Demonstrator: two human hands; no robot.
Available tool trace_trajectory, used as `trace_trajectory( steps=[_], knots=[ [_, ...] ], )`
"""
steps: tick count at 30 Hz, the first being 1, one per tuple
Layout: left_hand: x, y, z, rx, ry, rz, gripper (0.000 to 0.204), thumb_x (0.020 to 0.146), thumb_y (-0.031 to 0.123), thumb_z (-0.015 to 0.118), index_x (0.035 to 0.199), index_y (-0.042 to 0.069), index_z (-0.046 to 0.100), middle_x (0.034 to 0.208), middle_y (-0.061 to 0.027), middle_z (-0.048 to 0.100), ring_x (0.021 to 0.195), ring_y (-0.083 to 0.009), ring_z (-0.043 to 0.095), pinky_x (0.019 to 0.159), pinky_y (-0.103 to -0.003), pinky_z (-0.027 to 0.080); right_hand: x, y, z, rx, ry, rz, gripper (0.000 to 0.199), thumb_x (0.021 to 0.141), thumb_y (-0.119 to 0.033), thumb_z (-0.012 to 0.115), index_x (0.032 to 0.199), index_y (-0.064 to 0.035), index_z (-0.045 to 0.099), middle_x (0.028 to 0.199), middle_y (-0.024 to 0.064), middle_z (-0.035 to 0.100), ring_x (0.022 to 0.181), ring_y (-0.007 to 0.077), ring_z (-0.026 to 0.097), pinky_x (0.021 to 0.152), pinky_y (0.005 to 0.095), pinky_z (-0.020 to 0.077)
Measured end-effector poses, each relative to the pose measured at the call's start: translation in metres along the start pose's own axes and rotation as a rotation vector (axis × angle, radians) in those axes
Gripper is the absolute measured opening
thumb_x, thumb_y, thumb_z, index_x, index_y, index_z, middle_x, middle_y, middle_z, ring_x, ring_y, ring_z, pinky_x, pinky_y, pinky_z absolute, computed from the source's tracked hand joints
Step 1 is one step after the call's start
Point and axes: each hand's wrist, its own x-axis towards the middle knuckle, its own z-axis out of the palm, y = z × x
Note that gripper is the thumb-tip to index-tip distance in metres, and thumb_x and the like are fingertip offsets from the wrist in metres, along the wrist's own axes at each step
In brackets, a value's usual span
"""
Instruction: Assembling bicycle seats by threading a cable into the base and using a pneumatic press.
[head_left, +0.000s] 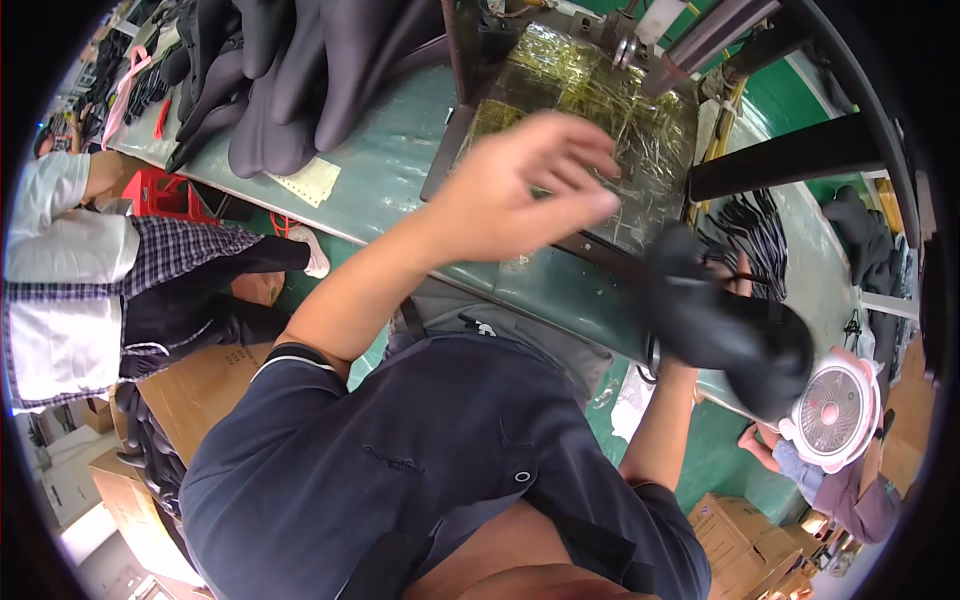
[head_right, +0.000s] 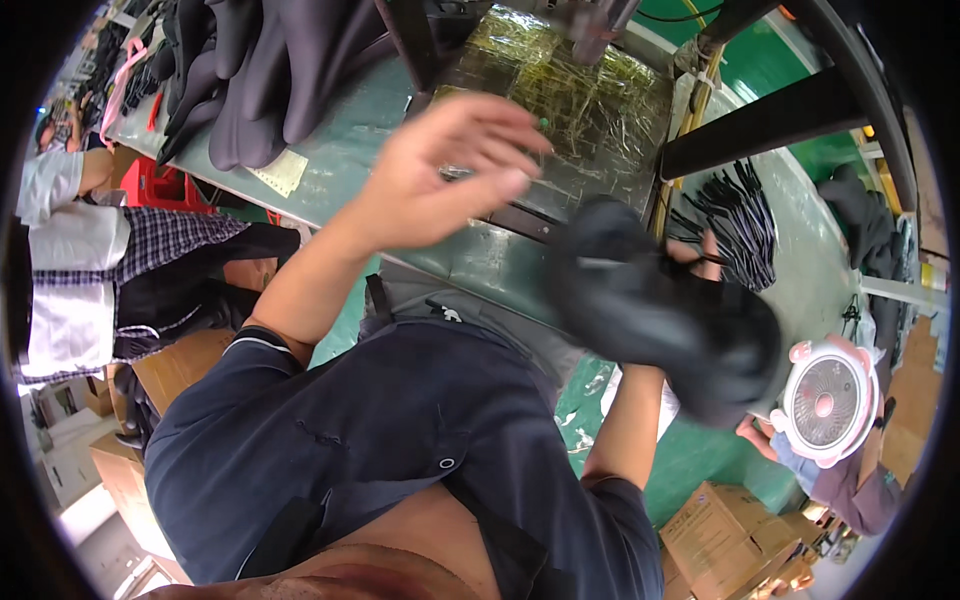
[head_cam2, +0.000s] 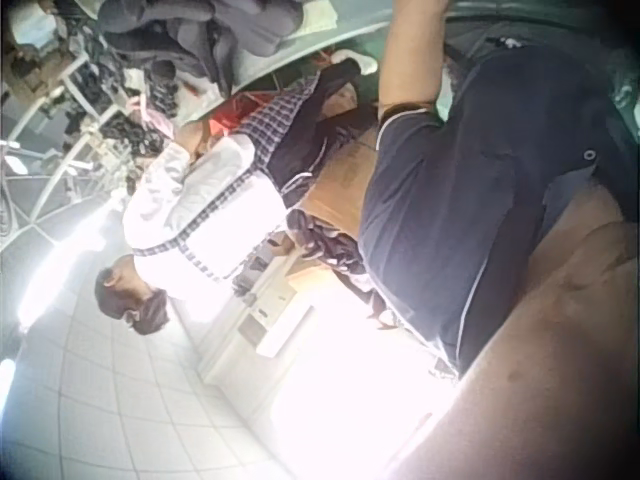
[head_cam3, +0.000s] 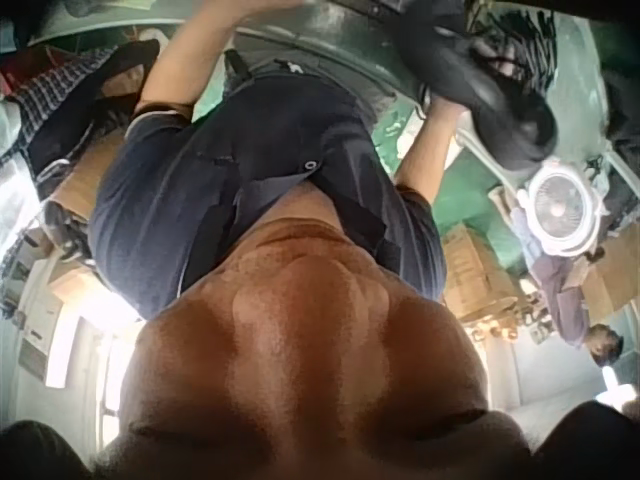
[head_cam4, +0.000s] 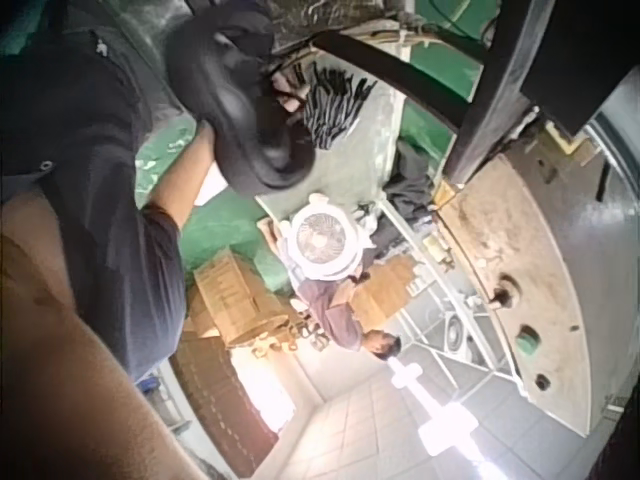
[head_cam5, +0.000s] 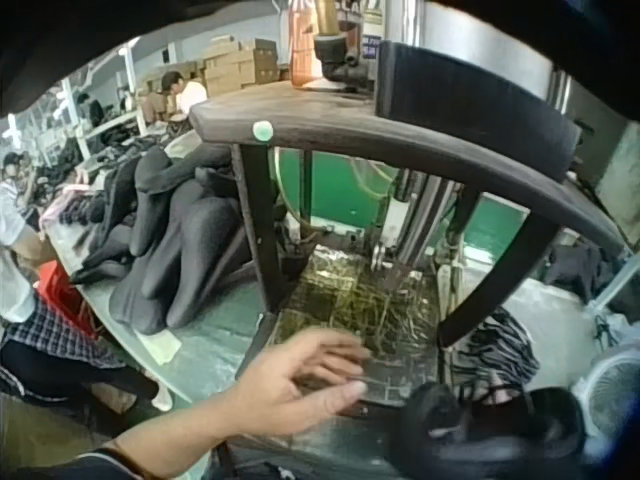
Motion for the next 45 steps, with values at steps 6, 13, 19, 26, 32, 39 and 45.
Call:
trace_trajectory(
  steps=[6, 13, 19, 26, 32, 39, 45],
  knots=[
    [-0.030, -0.029, -0.109, 1.780, 0.763, 0.250, 0.070, 0.089, 0.035, 0.085, 0.143, 0.000, 0.058, 0.130, -0.0203, 0.067, 0.120, -0.0429, 0.063, 0.104, -0.053, 0.051, 0.039, -0.113, 0.024, -0.495, 0.292, -0.165, 0.043, 0.097, -0.024, 0.086, 0.121, 0.0048, 0.066, 0.092, 0.0104, 0.070, 0.068, 0.0190, 0.068, 0.066, 0.0340, 0.0570],
    [-0.045, -0.061, -0.159, 1.758, 0.779, -0.134, 0.103, 0.091, 0.032, 0.084, 0.165, -0.008, 0.025, 0.136, -0.0334, 0.063, 0.116, -0.0475, 0.071, 0.097, -0.052, 0.061, 0.124, -0.134, -0.020, -0.577, 0.075, -0.103, 0.054, 0.098, -0.023, 0.081, 0.143, 0.0021, 0.066, 0.119, 0.0069, 0.077, 0.117, 0.0183, 0.072, 0.100, 0.0374, 0.0572],
    [-0.086, -0.038, -0.125, 0.731, 0.833, 0.078, 0.085, 0.095, 0.023, 0.083, 0.164, 0.000, 0.039, 0.153, -0.0284, 0.057, 0.118, -0.0303, 0.067, 0.102, -0.040, 0.054, 0.027, -0.119, -0.069, -1.502, -0.138, -0.248, 0.063, 0.083, 0.003, 0.064, 0.146, -0.0033, 0.066, 0.135, 0.0171, 0.071, 0.129, 0.0361, 0.066, 0.110, 0.0420, 0.0534],
    [-0.111, -0.069, 0.003, -1.388, 0.116, -0.124, 0.089, 0.090, 0.021, 0.083, 0.166, 0.001, 0.039, 0.162, -0.0205, 0.045, 0.097, -0.0162, 0.053, 0.091, -0.029, 0.051, 0.030, -0.103, -0.093, -1.751, -0.160, -0.480, 0.073, 0.082, 0.006, 0.064, 0.153, -0.0088, 0.057, 0.145, 0.0179, 0.062, 0.132, 0.0406, 0.060, 0.110, 0.0486, 0.0526],
    [-0.091, -0.071, 0.060, -1.436, 0.036, -0.349, 0.081, 0.091, 0.025, 0.074, 0.160, -0.003, 0.046, 0.158, -0.0284, 0.053, 0.149, -0.0405, 0.052, 0.130, -0.052, 0.042, 0.034, -0.117, -0.094, -1.807, -0.165, -0.358, 0.064, 0.080, 0.000, 0.069, 0.143, -0.0124, 0.066, 0.129, 0.0156, 0.068, 0.116, 0.0412, 0.069, 0.097, 0.0488, 0.0577],
    [-0.101, -0.010, -0.006, 0.473, -0.058, 0.374, 0.042, 0.086, -0.010, 0.075, 0.127, -0.003, 0.071, 0.114, -0.0180, 0.076, 0.097, -0.0290, 0.076, 0.085, -0.038, 0.060, -0.016, -0.177, -0.092, -1.418, -0.056, -0.286, 0.051, 0.085, 0.002, 0.085, 0.133, -0.0041, 0.071, 0.109, 0.0060, 0.066, 0.086, 0.0135, 0.061, 0.081, 0.0286, 0.0535],
    [-0.075, -0.013, -0.093, 1.388, 0.089, 0.421, 0.055, 0.078, 0.021, 0.096, 0.124, 0.004, 0.073, 0.129, -0.0148, 0.072, 0.108, -0.0366, 0.071, 0.100, -0.045, 0.054, -0.054, -0.144, -0.044, -0.741, -0.180, -0.172, 0.074, 0.080, 0.010, 0.089, 0.150, 0.0019, 0.065, 0.094, -0.0041, 0.053, 0.085, 0.0061, 0.049, 0.078, 0.0200, 0.0427]
  ],
)
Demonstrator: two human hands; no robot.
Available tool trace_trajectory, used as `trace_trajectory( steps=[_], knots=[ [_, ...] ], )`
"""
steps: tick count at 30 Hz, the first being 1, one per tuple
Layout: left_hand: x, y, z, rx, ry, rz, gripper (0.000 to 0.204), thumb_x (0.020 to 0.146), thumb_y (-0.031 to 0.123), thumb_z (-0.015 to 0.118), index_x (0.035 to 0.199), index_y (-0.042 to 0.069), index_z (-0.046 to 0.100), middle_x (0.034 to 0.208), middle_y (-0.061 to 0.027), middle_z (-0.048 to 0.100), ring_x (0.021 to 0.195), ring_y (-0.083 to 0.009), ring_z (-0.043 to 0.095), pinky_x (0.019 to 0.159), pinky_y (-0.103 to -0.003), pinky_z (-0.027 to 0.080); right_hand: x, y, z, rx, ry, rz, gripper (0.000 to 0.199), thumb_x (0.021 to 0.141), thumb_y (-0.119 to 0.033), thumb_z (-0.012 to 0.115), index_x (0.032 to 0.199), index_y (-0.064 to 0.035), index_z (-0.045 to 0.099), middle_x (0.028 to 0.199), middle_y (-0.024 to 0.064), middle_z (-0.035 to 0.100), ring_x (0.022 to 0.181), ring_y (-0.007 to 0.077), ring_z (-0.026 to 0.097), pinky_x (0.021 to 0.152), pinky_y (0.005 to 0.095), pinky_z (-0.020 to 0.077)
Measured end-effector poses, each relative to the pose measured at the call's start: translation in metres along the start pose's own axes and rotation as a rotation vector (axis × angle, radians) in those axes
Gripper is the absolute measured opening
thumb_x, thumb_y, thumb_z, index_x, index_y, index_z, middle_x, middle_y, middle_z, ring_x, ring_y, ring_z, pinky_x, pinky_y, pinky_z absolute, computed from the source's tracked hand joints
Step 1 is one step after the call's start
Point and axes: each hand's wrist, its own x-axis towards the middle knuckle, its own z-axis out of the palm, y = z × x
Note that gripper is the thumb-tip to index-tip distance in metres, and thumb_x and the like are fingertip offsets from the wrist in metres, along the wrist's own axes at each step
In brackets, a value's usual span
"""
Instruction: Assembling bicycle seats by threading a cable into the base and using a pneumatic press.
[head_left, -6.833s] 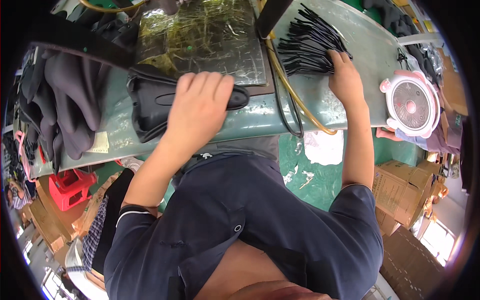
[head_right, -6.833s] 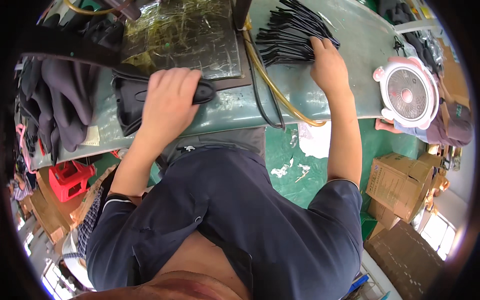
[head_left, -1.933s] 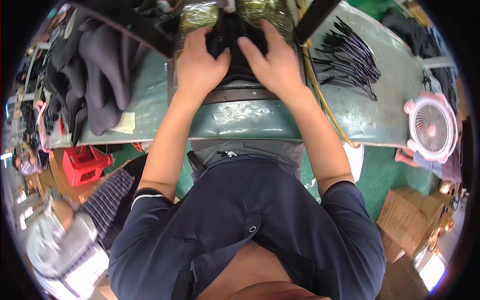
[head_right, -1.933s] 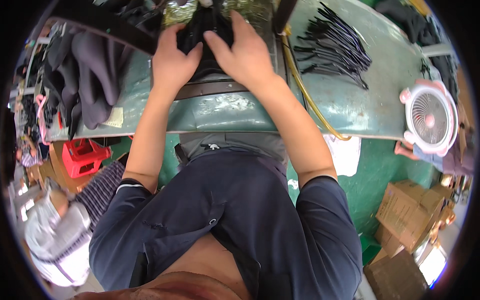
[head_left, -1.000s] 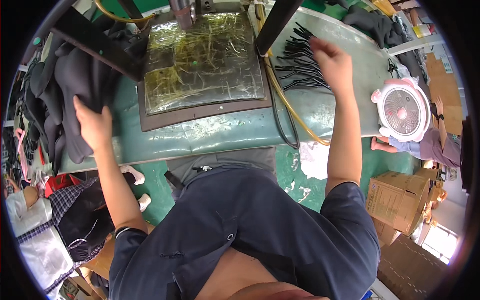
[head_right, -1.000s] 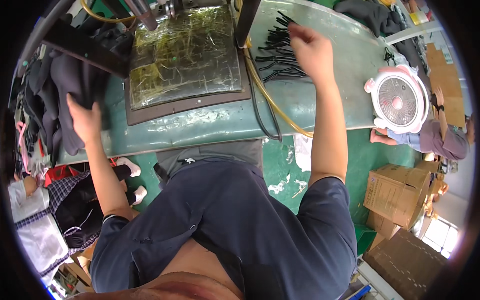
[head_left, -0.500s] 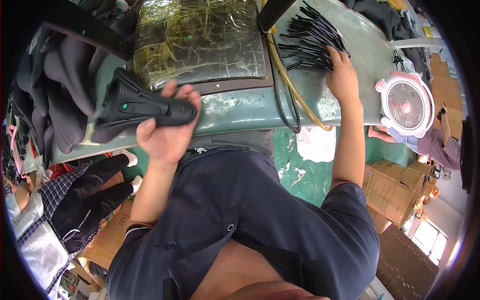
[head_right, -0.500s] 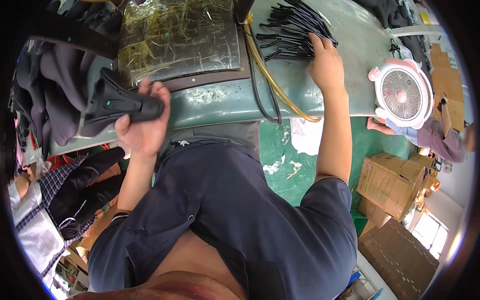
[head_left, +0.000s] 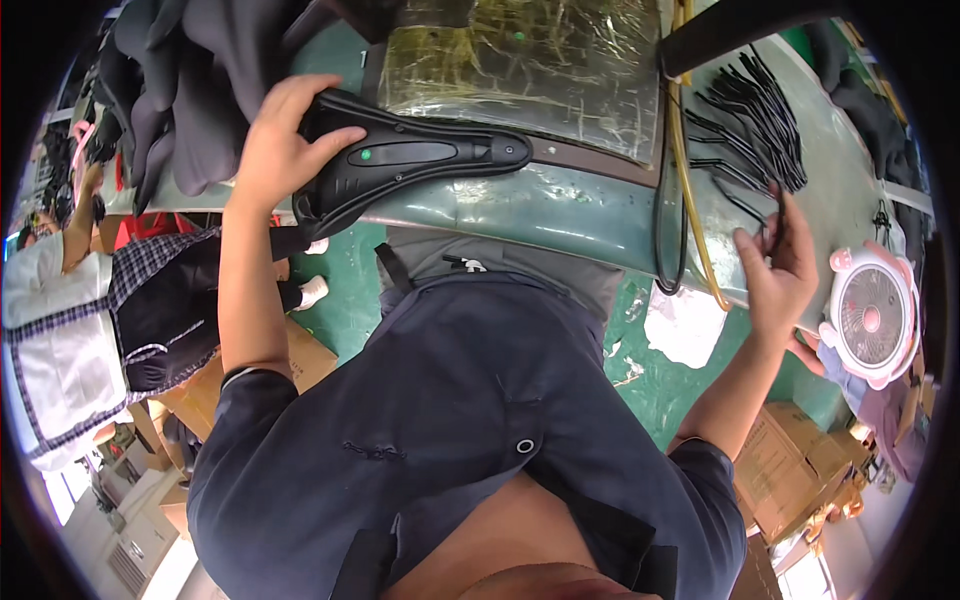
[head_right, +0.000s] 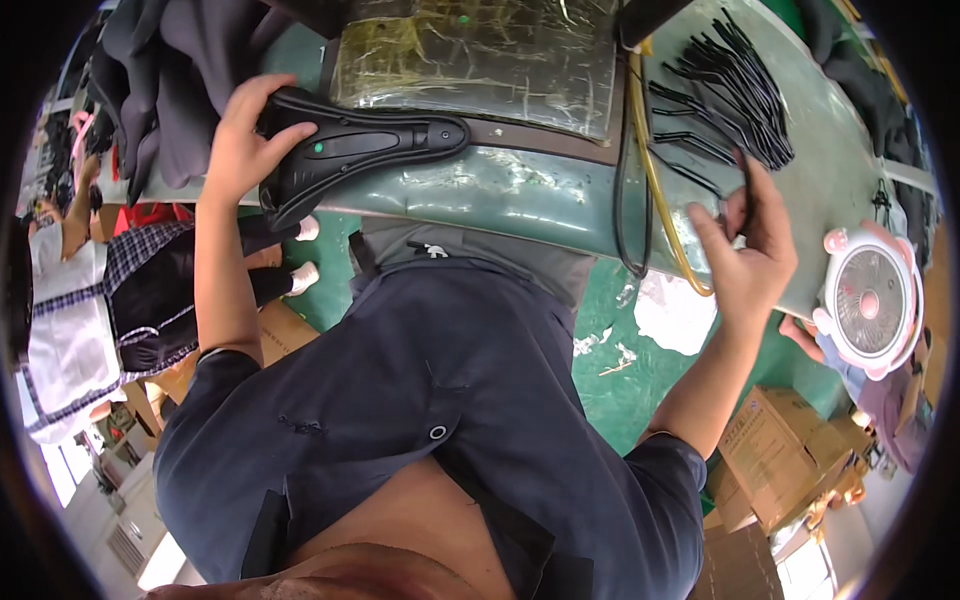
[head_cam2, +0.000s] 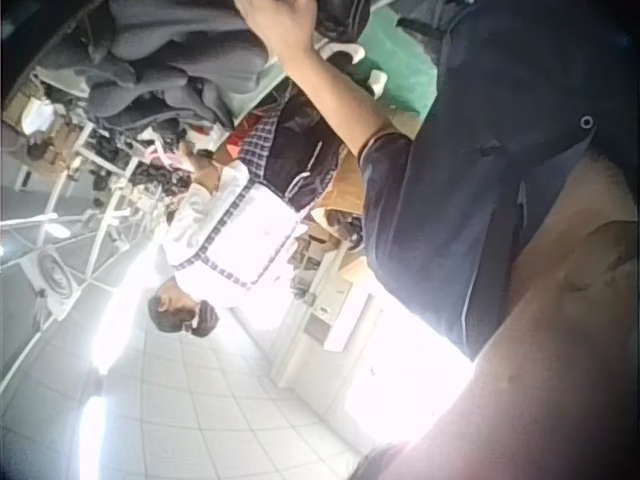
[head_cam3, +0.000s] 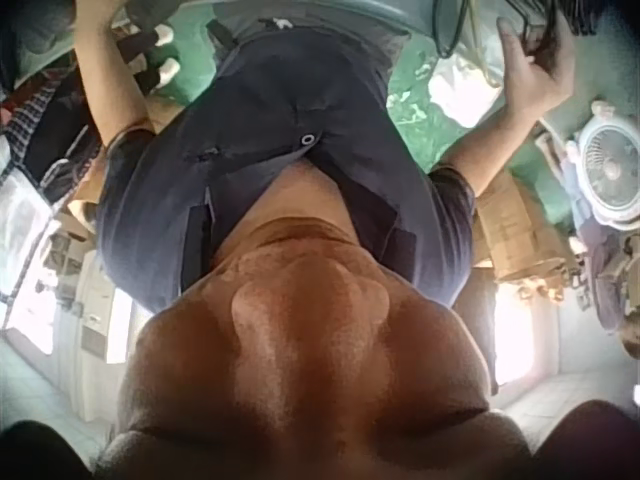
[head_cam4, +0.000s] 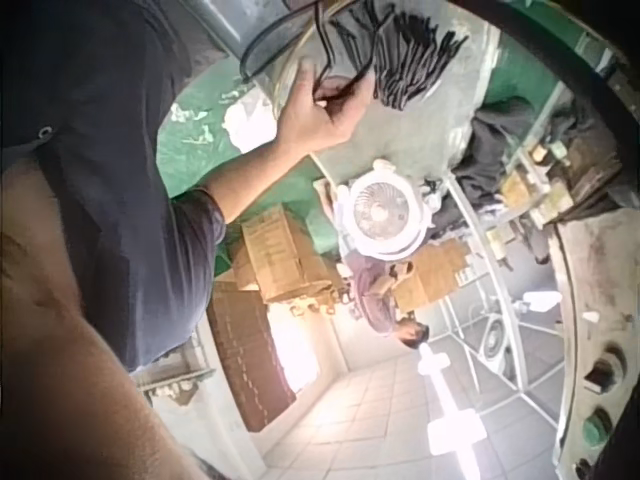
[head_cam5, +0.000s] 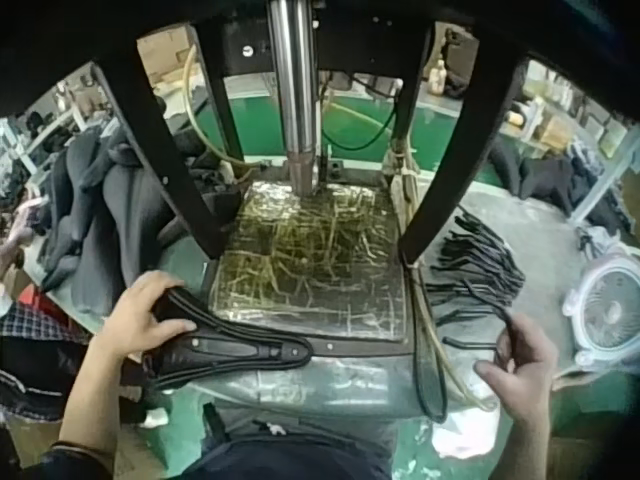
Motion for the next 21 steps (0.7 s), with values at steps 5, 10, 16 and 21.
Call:
trace_trajectory(
  steps=[5, 10, 16, 21],
  knots=[
    [0.006, 0.030, 0.024, -0.394, 0.152, -0.026, 0.046, 0.079, 0.018, 0.097, 0.117, 0.004, 0.076, 0.111, -0.0126, 0.070, 0.101, -0.0308, 0.071, 0.087, -0.037, 0.057, -0.002, -0.037, 0.073, 0.040, -0.228, -0.194, 0.079, 0.070, 0.001, 0.098, 0.144, -0.0018, 0.071, 0.086, -0.0034, 0.053, 0.074, 0.0080, 0.047, 0.068, 0.0227, 0.0409],
    [0.034, 0.096, 0.056, -0.465, 0.207, -0.162, 0.025, 0.104, 0.018, 0.074, 0.119, -0.002, 0.074, 0.112, -0.0113, 0.074, 0.104, -0.0231, 0.070, 0.093, -0.033, 0.054, 0.010, -0.065, 0.124, 0.018, -0.347, -0.330, 0.050, 0.081, -0.011, 0.095, 0.129, -0.0090, 0.081, 0.076, -0.0016, 0.051, 0.063, 0.0082, 0.043, 0.056, 0.0261, 0.0367],
    [0.022, 0.115, 0.078, -0.782, 0.318, -0.436, 0.028, 0.112, 0.021, 0.068, 0.123, -0.003, 0.074, 0.114, -0.0082, 0.074, 0.103, -0.0161, 0.067, 0.092, -0.030, 0.052, -0.002, -0.046, 0.154, -0.101, -0.218, -0.380, 0.022, 0.097, -0.005, 0.080, 0.118, -0.0070, 0.084, 0.069, 0.0033, 0.057, 0.060, 0.0145, 0.054, 0.056, 0.0300, 0.0436],
    [0.007, 0.110, 0.098, -0.921, 0.399, -0.556, 0.031, 0.117, 0.021, 0.059, 0.119, -0.005, 0.076, 0.103, -0.0041, 0.076, 0.097, -0.0122, 0.066, 0.089, -0.026, 0.051, -0.005, -0.048, 0.163, -0.151, -0.226, -0.431, 0.021, 0.096, -0.007, 0.081, 0.116, -0.0090, 0.084, 0.069, 0.0037, 0.058, 0.057, 0.0170, 0.056, 0.055, 0.0319, 0.0462]
  ],
)
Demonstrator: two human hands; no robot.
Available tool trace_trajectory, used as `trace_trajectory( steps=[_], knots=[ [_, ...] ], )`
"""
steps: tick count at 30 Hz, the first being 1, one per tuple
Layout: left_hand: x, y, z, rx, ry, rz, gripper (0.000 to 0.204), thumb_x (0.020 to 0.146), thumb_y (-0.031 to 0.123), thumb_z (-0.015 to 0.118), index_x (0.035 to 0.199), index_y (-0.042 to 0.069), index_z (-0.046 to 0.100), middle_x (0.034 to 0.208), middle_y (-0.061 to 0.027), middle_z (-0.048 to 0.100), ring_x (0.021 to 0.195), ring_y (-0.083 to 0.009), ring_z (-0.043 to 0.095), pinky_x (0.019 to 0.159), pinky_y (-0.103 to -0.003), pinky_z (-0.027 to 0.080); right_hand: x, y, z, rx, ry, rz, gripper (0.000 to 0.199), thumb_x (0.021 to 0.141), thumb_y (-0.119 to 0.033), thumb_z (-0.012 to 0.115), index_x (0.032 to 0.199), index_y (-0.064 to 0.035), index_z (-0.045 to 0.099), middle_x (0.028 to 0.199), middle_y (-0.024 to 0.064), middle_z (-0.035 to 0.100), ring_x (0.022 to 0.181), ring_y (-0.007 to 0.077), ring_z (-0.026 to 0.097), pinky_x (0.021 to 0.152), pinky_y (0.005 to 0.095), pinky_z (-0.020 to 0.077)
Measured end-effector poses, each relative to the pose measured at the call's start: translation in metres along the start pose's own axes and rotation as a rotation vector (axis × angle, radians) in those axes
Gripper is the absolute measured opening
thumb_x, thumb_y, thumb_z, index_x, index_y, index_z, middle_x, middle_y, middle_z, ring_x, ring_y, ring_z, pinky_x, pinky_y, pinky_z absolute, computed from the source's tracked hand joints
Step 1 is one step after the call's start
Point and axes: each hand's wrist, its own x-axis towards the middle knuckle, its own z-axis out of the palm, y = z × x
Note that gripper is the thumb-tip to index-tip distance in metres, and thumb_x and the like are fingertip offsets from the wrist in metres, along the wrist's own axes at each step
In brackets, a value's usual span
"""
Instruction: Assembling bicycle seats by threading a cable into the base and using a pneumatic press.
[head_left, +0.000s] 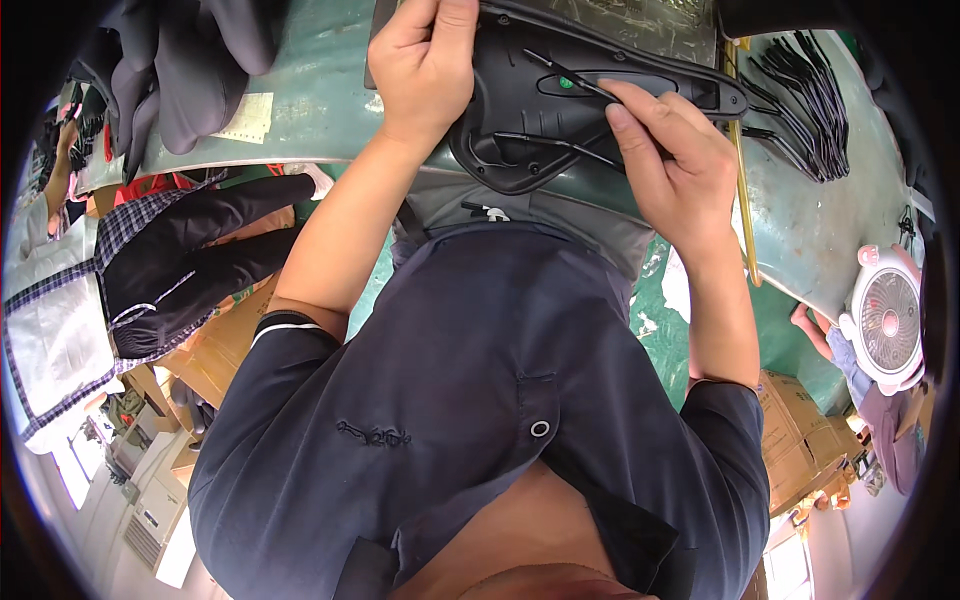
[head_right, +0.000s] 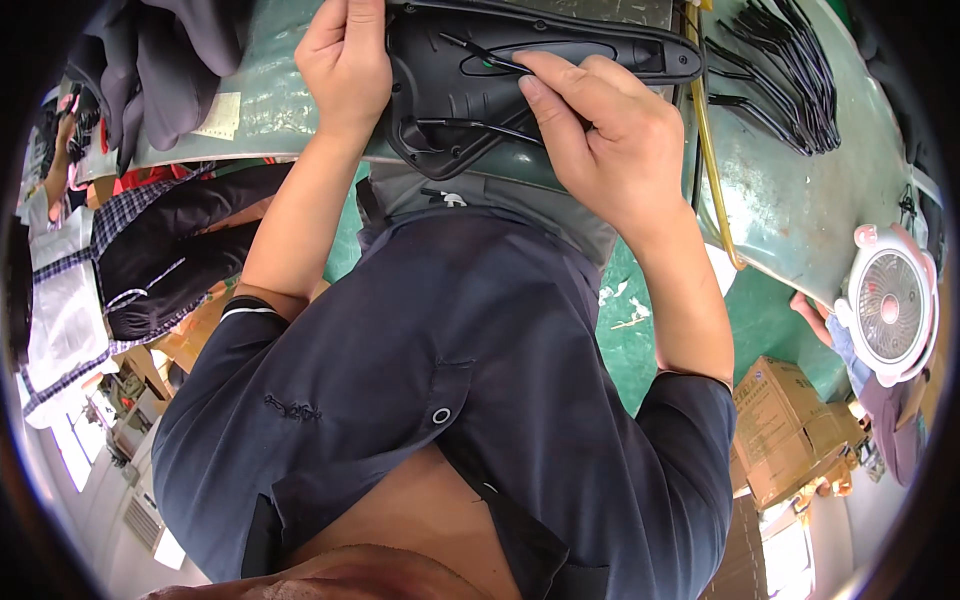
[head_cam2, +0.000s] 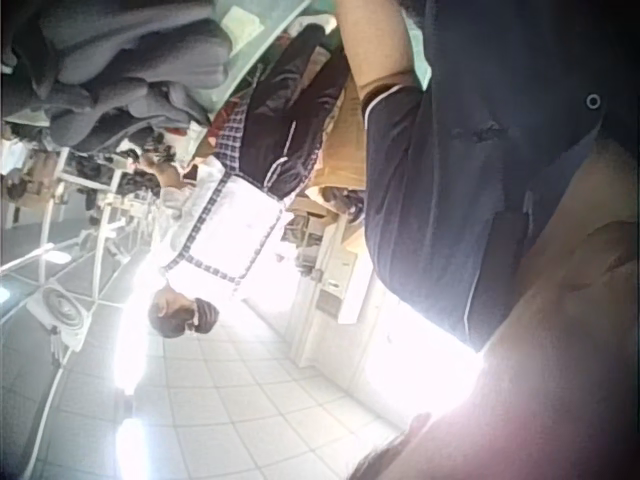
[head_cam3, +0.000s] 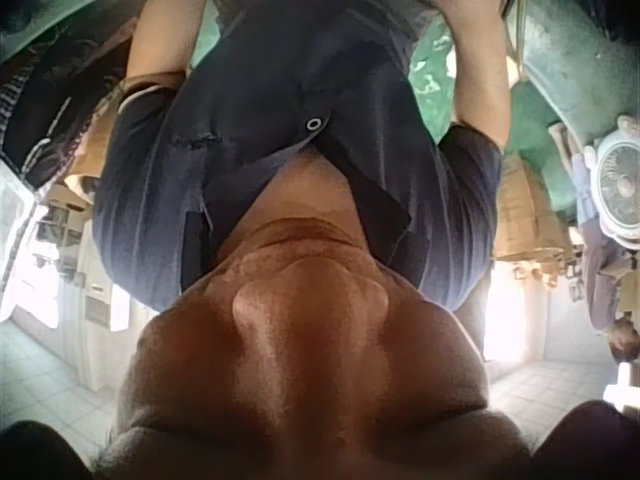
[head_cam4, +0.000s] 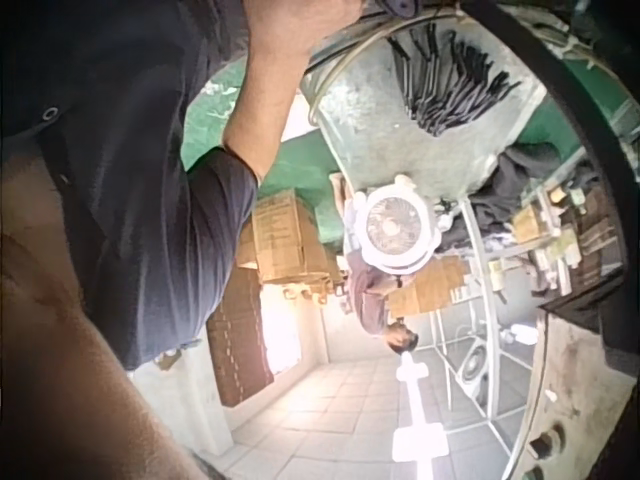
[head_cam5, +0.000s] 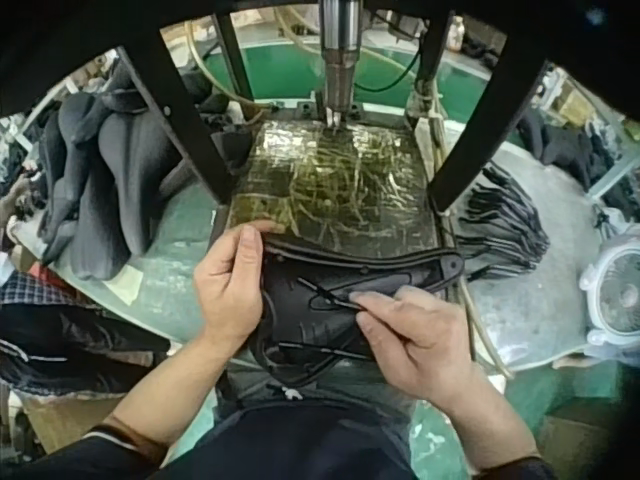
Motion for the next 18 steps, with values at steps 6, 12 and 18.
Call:
trace_trajectory(
  steps=[6, 12, 18],
  knots=[
    [-0.004, 0.009, 0.008, -0.104, 0.082, -0.042, 0.039, 0.120, 0.023, 0.051, 0.115, -0.008, 0.075, 0.111, -0.0113, 0.080, 0.098, -0.0144, 0.069, 0.091, -0.028, 0.054, -0.001, -0.001, -0.001, -0.106, -0.012, -0.105, 0.020, 0.091, -0.012, 0.084, 0.111, -0.0137, 0.085, 0.069, 0.0021, 0.054, 0.055, 0.0214, 0.056, 0.052, 0.0366, 0.0456],
    [0.001, 0.008, 0.003, -0.169, 0.008, -0.108, 0.039, 0.120, 0.023, 0.051, 0.117, -0.008, 0.074, 0.111, -0.0125, 0.080, 0.097, -0.0155, 0.071, 0.091, -0.029, 0.055, 0.023, -0.007, 0.008, -0.099, 0.010, -0.236, 0.024, 0.087, -0.004, 0.086, 0.111, -0.0093, 0.085, 0.069, 0.0048, 0.055, 0.055, 0.0194, 0.052, 0.052, 0.0331, 0.0440],
    [0.012, -0.004, 0.011, -0.133, -0.060, 0.023, 0.029, 0.114, 0.020, 0.060, 0.114, -0.004, 0.075, 0.112, -0.0108, 0.078, 0.099, -0.0182, 0.071, 0.089, -0.030, 0.055, 0.038, 0.002, 0.008, -0.167, 0.022, -0.281, 0.015, 0.085, -0.019, 0.084, 0.100, -0.0201, 0.083, 0.072, -0.0009, 0.060, 0.060, 0.0225, 0.064, 0.051, 0.0379, 0.0506]
  ],
)
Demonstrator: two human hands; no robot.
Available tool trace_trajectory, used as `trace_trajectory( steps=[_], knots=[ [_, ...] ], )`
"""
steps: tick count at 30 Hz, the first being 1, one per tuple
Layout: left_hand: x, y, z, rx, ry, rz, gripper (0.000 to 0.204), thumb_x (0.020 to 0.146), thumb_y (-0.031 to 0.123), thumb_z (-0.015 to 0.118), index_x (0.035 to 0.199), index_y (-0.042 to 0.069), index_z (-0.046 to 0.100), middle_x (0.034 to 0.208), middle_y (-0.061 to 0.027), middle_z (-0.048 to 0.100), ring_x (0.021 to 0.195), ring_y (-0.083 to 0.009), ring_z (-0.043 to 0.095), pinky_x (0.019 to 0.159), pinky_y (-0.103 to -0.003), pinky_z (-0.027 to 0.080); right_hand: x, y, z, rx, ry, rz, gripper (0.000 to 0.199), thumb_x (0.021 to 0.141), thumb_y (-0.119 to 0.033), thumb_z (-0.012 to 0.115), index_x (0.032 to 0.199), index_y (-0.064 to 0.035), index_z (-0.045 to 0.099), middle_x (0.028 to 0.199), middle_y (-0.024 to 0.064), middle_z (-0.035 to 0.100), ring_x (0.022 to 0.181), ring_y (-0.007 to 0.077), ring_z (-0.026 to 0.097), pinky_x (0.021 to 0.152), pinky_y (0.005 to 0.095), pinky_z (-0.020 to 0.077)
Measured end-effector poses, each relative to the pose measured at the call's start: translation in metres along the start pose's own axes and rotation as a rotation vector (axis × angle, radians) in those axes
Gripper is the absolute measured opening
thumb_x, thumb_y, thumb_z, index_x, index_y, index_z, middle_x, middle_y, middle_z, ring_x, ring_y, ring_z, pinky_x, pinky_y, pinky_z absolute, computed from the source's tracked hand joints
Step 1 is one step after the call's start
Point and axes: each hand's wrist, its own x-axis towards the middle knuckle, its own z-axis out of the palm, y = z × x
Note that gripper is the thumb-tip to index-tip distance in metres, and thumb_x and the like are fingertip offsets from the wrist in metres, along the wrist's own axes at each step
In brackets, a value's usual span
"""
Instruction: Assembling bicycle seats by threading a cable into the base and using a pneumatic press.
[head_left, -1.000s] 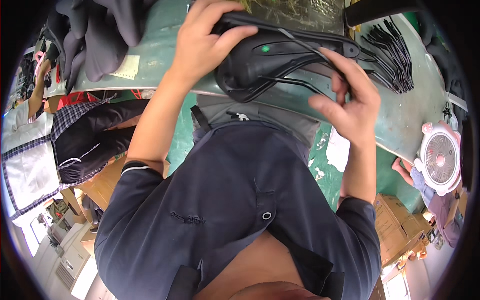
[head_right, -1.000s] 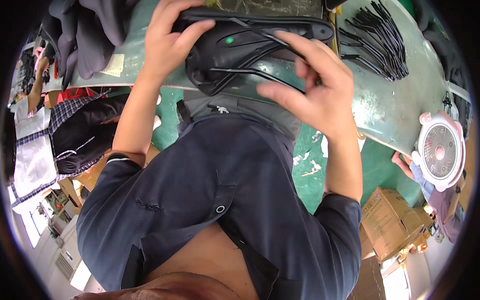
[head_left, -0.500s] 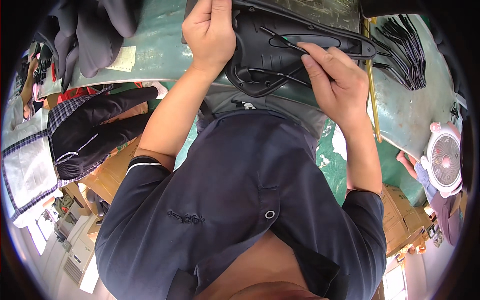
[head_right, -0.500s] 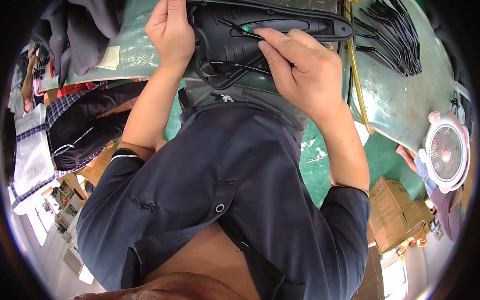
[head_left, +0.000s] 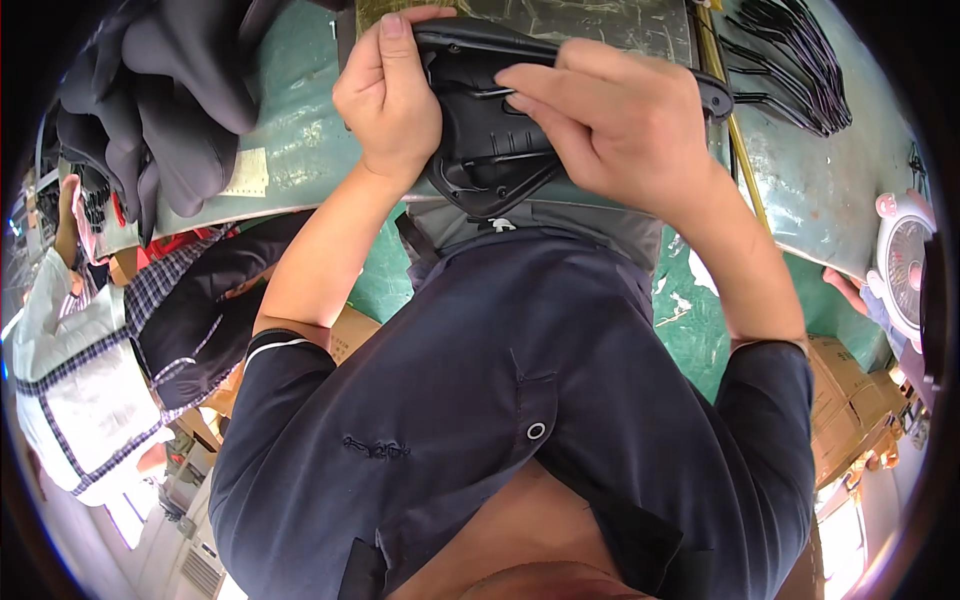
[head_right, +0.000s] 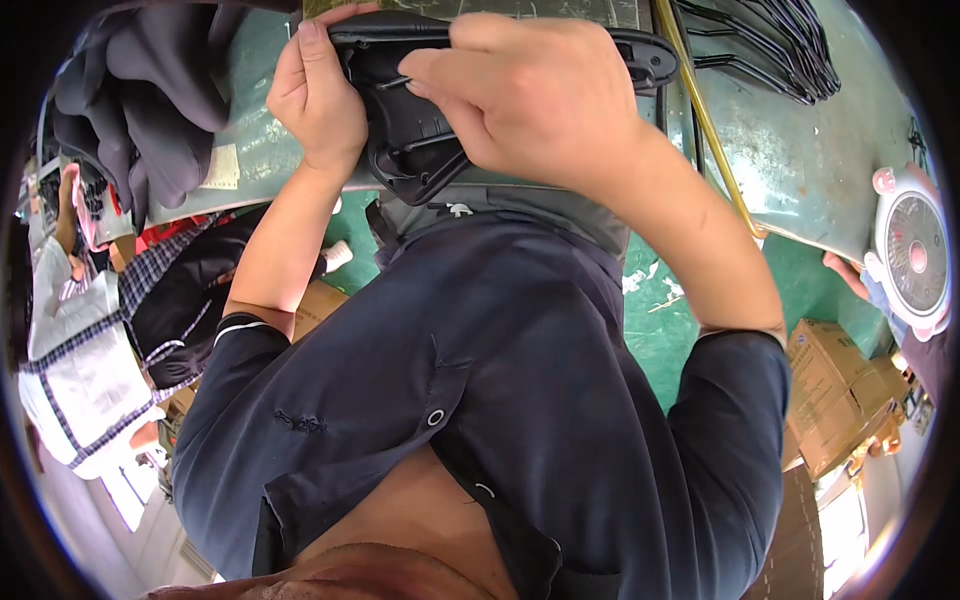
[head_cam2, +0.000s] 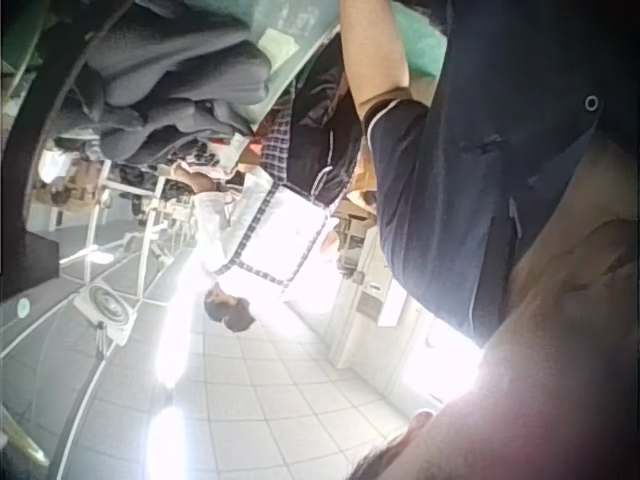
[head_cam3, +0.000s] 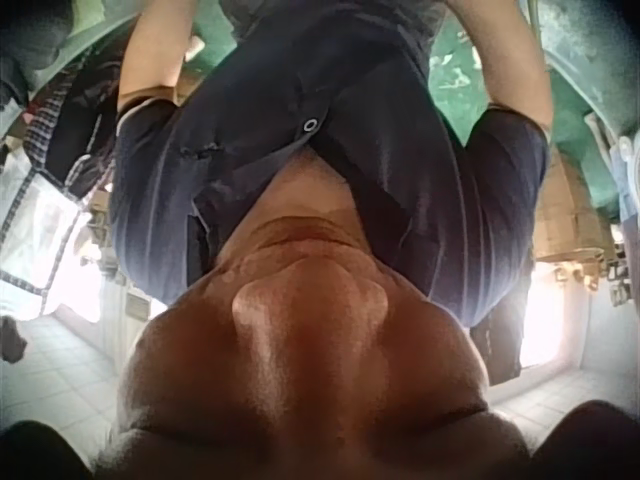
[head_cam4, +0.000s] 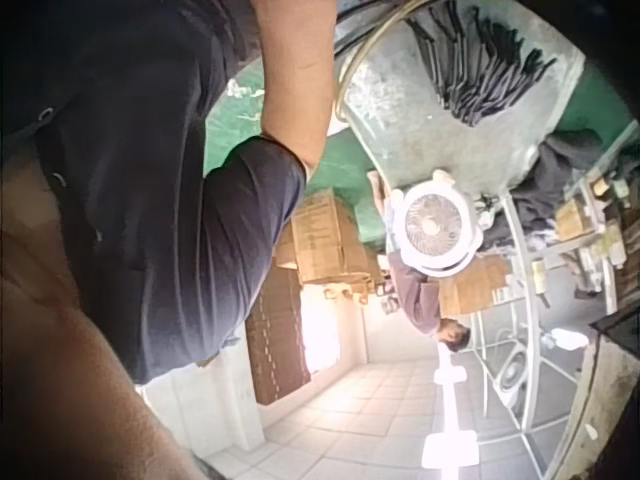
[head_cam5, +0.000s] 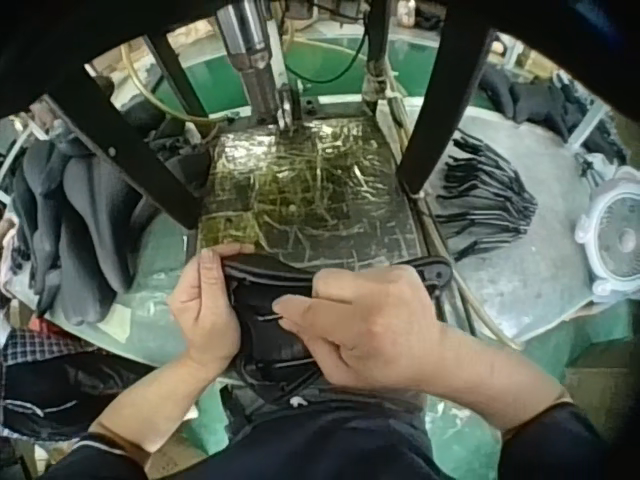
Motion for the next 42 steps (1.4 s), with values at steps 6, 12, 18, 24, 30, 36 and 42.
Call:
trace_trajectory(
  steps=[6, 12, 18, 24, 30, 36, 42],
  knots=[
    [0.017, -0.008, -0.016, 0.234, -0.184, 0.188, 0.031, 0.107, 0.019, 0.069, 0.129, -0.003, 0.067, 0.118, -0.0156, 0.073, 0.104, -0.0277, 0.071, 0.094, -0.037, 0.055, 0.027, 0.032, 0.005, 0.056, -0.093, -0.113, 0.021, 0.084, -0.025, 0.085, 0.104, -0.0187, 0.082, 0.080, 0.0010, 0.069, 0.072, 0.0276, 0.072, 0.060, 0.0420, 0.0569],
    [0.033, 0.012, -0.011, 0.785, -0.119, 0.265, 0.077, 0.087, 0.033, 0.090, 0.145, -0.002, 0.054, 0.127, -0.0267, 0.066, 0.110, -0.0461, 0.068, 0.096, -0.050, 0.056, 0.059, 0.047, 0.002, -0.249, 0.147, 0.091, 0.050, 0.090, -0.036, 0.085, 0.132, -0.0117, 0.075, 0.123, 0.0144, 0.073, 0.115, 0.0373, 0.070, 0.097, 0.0488, 0.0559],
    [0.060, -0.016, 0.005, 0.811, -0.142, 0.364, 0.053, 0.092, 0.030, 0.084, 0.129, -0.001, 0.061, 0.133, -0.0305, 0.062, 0.118, -0.0469, 0.066, 0.097, -0.050, 0.055, 0.046, 0.055, 0.078, -0.154, 0.204, 0.433, 0.052, 0.087, -0.025, 0.081, 0.132, -0.0026, 0.069, 0.114, 0.0197, 0.072, 0.095, 0.0397, 0.075, 0.079, 0.0464, 0.0640],
    [0.129, -0.064, 0.016, 0.699, -0.182, 0.529, 0.021, 0.092, 0.013, 0.079, 0.081, -0.002, 0.069, 0.114, -0.0185, 0.076, 0.092, -0.0390, 0.073, 0.080, -0.044, 0.059, 0.082, 0.103, 0.113, -0.289, 0.437, 0.327, 0.046, 0.080, -0.020, 0.080, 0.124, -0.0102, 0.074, 0.097, 0.0100, 0.071, 0.085, 0.0297, 0.074, 0.067, 0.0404, 0.0619],
    [0.132, -0.070, 0.017, 0.701, -0.144, 0.525, 0.021, 0.090, 0.013, 0.082, 0.080, 0.000, 0.069, 0.112, -0.0173, 0.076, 0.093, -0.0376, 0.074, 0.079, -0.042, 0.060, 0.082, 0.112, 0.123, -0.257, 0.501, 0.335, 0.047, 0.087, -0.032, 0.081, 0.126, -0.0068, 0.071, 0.103, 0.0118, 0.073, 0.087, 0.0339, 0.074, 0.070, 0.0426, 0.0625],
    [0.124, -0.057, 0.018, 0.764, -0.079, 0.459, 0.036, 0.086, 0.022, 0.088, 0.111, 0.005, 0.068, 0.132, -0.0207, 0.069, 0.115, -0.0407, 0.071, 0.096, -0.045, 0.059, 0.081, 0.091, 0.100, -0.110, 0.421, 0.436, 0.066, 0.097, -0.043, 0.078, 0.141, 0.0038, 0.062, 0.128, 0.0247, 0.073, 0.115, 0.0440, 0.072, 0.095, 0.0472, 0.0601],
    [0.131, -0.046, 0.003, 0.754, -0.271, 0.222, 0.037, 0.081, 0.019, 0.082, 0.112, 0.001, 0.072, 0.135, -0.0192, 0.071, 0.123, -0.0406, 0.069, 0.103, -0.045, 0.057, 0.074, 0.085, 0.071, 0.018, 0.258, 0.643, 0.066, 0.098, -0.050, 0.075, 0.135, 0.0034, 0.068, 0.112, 0.0284, 0.077, 0.106, 0.0463, 0.075, 0.089, 0.0498, 0.0619]
  ],
)
